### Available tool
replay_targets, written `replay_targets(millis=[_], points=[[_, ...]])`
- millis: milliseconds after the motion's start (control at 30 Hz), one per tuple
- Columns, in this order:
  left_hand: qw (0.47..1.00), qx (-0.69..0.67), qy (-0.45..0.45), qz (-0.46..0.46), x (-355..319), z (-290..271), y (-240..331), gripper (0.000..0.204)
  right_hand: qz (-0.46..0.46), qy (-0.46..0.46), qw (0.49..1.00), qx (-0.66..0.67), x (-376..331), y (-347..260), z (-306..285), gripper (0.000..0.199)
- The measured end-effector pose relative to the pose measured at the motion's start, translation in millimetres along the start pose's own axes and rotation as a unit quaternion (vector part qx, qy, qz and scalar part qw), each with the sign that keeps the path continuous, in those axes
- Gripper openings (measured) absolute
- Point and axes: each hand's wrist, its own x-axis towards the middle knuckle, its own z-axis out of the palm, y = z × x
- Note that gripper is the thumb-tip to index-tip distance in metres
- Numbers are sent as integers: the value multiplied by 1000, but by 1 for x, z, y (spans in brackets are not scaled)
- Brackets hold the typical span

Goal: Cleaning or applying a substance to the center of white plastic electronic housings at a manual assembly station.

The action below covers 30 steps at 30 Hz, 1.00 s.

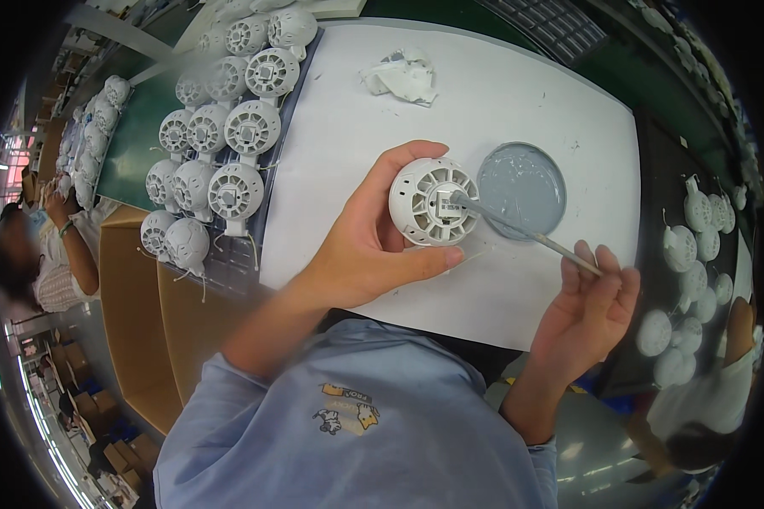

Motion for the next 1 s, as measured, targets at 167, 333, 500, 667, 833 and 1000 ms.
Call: replay_targets(millis=[167, 333, 500, 667, 833, 1000], points=[[1000, -6, 19, -8, -3, -3, 0, 83, 2, -5, 999, -32, -3, 7, 3, 18], [1000, -4, 25, -11, -4, -6, -1, 83, -8, -17, 998, -60, -5, 5, 5, 15], [1000, -9, 28, -2, -5, -7, -2, 82, -8, -5, 996, -92, -7, 1, 9, 16], [1000, -7, 26, -7, -4, -6, -3, 81, 7, 20, 994, -107, -6, -8, 11, 17], [999, -35, 17, -2, -8, -11, -2, 76, 31, 30, 997, -66, -5, -9, 11, 20], [995, -98, 26, -1, -34, -32, 19, 85, -58, 157, 976, -140, 6, -7, -1, 30]])
